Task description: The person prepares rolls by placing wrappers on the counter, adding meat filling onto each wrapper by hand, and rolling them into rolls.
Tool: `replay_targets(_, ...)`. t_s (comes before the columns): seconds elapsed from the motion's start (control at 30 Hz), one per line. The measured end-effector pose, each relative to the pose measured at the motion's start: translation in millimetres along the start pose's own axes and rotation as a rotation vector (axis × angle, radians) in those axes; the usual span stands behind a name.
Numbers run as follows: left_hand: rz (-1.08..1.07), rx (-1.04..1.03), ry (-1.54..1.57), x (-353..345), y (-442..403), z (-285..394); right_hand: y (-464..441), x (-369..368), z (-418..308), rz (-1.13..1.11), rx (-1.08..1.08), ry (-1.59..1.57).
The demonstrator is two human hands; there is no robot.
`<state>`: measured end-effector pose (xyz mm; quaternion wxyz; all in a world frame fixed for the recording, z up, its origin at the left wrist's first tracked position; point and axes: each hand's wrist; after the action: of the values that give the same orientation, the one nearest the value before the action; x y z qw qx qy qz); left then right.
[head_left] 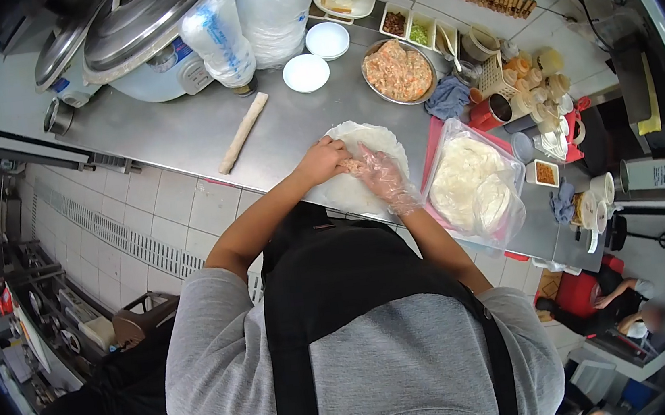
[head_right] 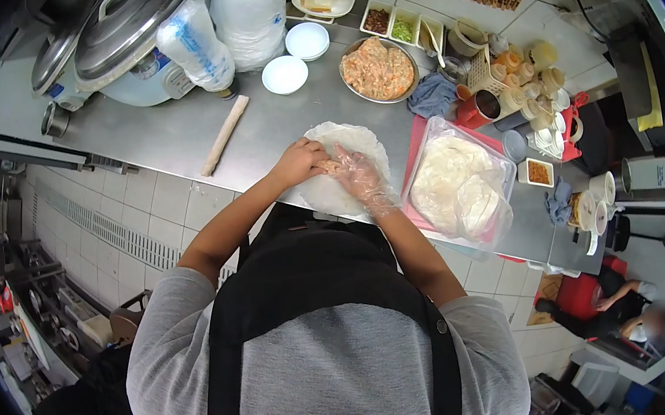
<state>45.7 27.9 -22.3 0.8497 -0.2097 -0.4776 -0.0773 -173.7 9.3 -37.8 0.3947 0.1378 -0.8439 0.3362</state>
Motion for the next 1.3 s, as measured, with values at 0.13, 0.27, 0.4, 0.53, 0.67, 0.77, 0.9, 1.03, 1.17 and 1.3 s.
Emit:
replay_targets(0.13,0.012,0.026,-0.023,-1,-1,3,6,9,5,-0.116,-0.149,0.088)
replay_targets(0.27,0.016,0.028,-0.01,1,1,6,16,14,22,-0.085,-0.044,0.037)
replay_targets(0.4,0.061,0.02,-0.013,6,-1,10,1,39,-4,0.17,-0.036,-0.102)
replay_targets(0.53,0.162,0.077,0.324,-4,-2,9,-5,20,-11,0.155,-0.327,-0.346)
replay_targets(0.67,0.13,0.204,0.492,-5,-2,8,-7,11,-2,0.097,-0.285,-0.3)
replay_targets(0.77,0.157,0.132,0.397,2,0,6,-21,13,-23,0.106,-0.375,-0.464)
replay_targets(0.9,0.12,0.23,0.452,6,6,0,-27,8,-22,-0.026,-0.196,-0.19)
replay_targets(1.03,0.113,0.169,0.392,5,11,-8,-24,1,-19,0.02,-0.168,-0.191)
replay_targets(1.17,0.058,0.187,0.358,13,7,-8,-11,-13,-4,-0.153,-0.053,0.139)
replay_targets(1.3,0.037,0.174,0.338,12,4,-13,3,-2,5,-0.079,0.002,0.13)
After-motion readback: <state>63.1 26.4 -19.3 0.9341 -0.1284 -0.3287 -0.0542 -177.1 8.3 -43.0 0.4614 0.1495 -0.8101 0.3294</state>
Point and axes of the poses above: each hand's wrist, its own y-axis away from the middle knuckle, its own x-axis out of the back of the hand, z = x × y, and after that the axes turned 14 degrees about z, right-handed
